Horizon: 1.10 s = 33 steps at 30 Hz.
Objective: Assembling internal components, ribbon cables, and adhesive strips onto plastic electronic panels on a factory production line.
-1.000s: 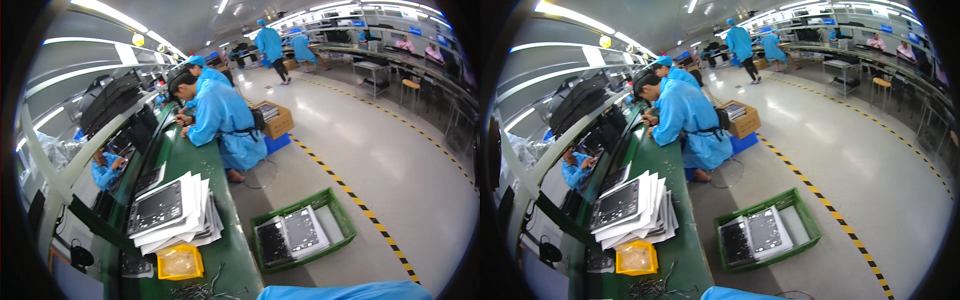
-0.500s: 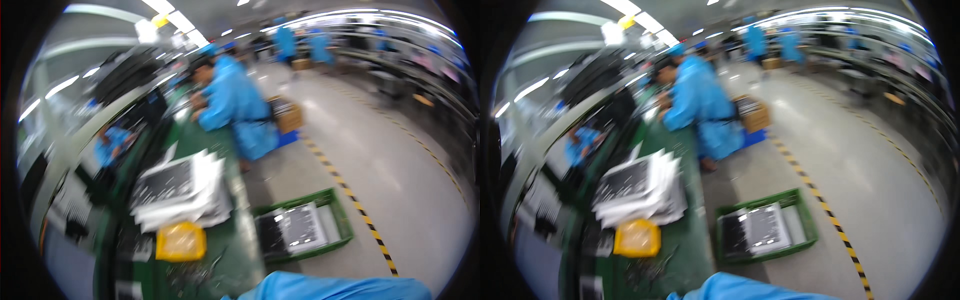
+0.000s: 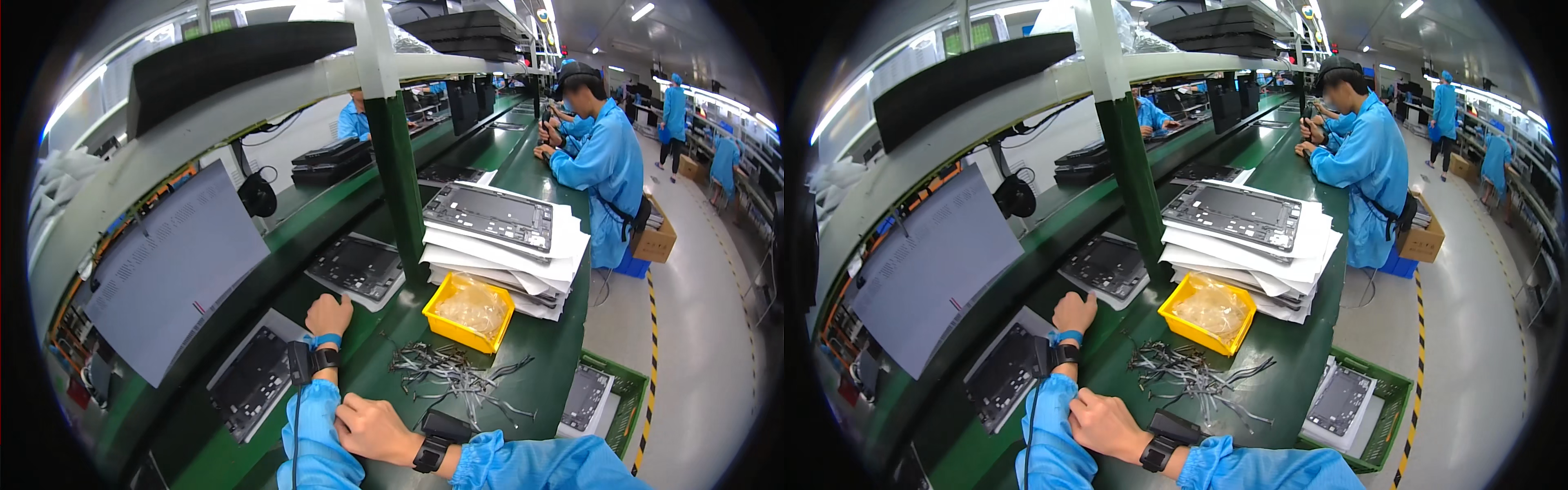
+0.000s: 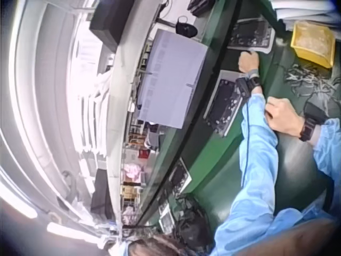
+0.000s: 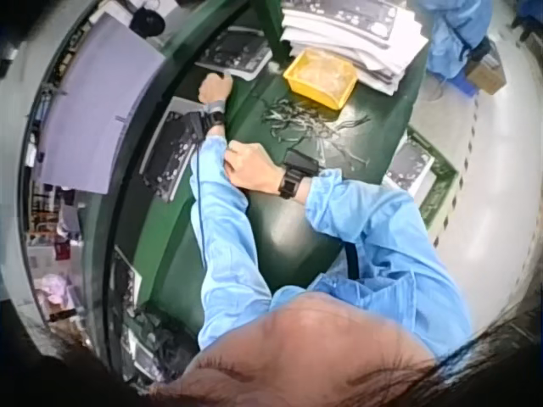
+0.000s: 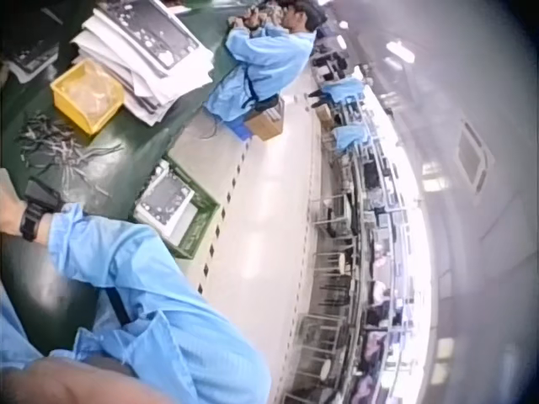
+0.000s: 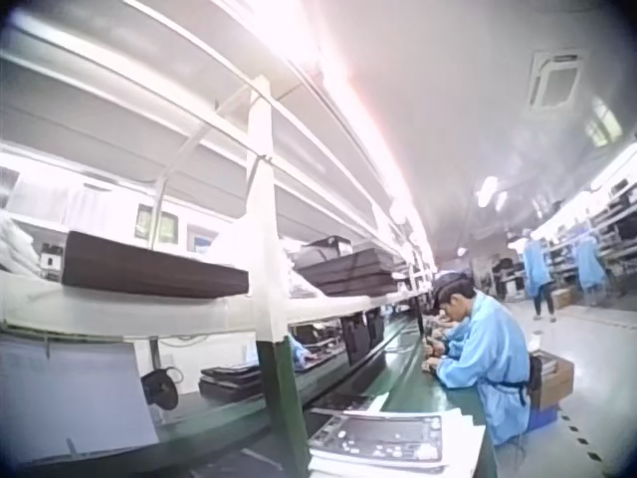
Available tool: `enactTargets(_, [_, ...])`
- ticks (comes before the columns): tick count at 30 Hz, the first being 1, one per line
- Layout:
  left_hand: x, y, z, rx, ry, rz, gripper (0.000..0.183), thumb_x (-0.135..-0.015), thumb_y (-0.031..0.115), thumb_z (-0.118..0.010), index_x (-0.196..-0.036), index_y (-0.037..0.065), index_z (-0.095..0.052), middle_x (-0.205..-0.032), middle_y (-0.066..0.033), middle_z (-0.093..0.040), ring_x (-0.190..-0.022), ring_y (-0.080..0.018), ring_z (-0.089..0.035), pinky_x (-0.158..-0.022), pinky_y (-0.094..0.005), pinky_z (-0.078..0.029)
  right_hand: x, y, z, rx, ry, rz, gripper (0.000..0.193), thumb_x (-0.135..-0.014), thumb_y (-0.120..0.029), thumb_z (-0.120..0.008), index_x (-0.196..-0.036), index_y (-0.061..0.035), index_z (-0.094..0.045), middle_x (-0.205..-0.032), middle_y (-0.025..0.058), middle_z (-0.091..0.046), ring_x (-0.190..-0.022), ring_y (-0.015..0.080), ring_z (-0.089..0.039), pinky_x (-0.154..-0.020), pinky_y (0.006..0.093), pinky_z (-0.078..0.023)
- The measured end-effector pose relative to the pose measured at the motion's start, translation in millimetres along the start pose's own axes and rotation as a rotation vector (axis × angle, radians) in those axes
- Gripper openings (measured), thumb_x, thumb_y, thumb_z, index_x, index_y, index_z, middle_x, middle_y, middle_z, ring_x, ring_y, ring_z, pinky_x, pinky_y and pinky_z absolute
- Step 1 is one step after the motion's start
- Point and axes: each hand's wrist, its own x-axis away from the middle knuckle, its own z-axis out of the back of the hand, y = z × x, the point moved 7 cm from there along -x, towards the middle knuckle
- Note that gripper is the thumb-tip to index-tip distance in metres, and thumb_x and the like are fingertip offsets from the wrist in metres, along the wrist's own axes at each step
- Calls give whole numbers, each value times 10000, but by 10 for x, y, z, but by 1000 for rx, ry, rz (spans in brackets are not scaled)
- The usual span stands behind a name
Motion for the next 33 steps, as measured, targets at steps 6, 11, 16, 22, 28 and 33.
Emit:
enactTargets(6, [-102, 170, -107, 36, -107, 65, 489, -908, 518, -679, -1011, 54, -796, -1100, -212, -777, -1056, -447, -732, -906, -544, -574, -311, 110, 339, 250, 77, 16, 157, -833, -93, -726, -730, -48, -616, -716, 102, -559, -595, 313, -634, -517, 419, -522])
enactTargets(11, [-98, 402, -236, 198, -71, 30, 270, -830, 250, -693, -950, 27, -786, -1061, -257, -759, -1033, -460, -724, -902, -545, -578, -472, 776, 1054, 561, 246, -154, 146, -870, -136, -728, -765, -46, -683, -769, 131, -650, -633, 340, -656, -555, 443, -527])
enactTargets(16, [-183, 186, -178, 284, 78, -3, 311, -865, 264, -733, -903, -44, -742, -954, -300, -736, -968, -466, -725, -834, -545, -586, -448, 926, 939, 676, 77, -240, 199, -894, -203, -742, -816, -20, -740, -818, 163, -670, -707, 359, -680, -628, 475, -550])
enactTargets(22, [51, -215, 47, 689, 256, 112, 341, -811, 142, -760, -1060, 6, -571, -990, -302, -710, -1011, -514, -687, -925, -525, -534, -396, 1066, 694, 691, -82, -230, 235, -888, -246, -759, -814, -25, -730, -867, 169, -668, -776, 354, -699, -659, 472, -576])
enactTargets(28, [527, -467, 371, 824, 360, 10, 397, -894, 25, -624, -1272, -2, -505, -1193, -269, -632, -1176, -439, -623, -1067, -460, -443, -365, 1108, 743, 607, -1, -231, 161, -867, -181, -735, -809, -33, -710, -869, 193, -656, -732, 395, -691, -663, 503, -575])
enactTargets(33, [1128, -909, 694, 769, 531, -68, 386, -853, -81, -539, -1231, -3, -530, -1192, -152, -573, -1230, -311, -542, -1142, -400, -363, -341, 1101, 838, 568, 158, -203, 186, -891, -222, -731, -809, -59, -693, -869, 181, -653, -716, 392, -694, -631, 514, -581])
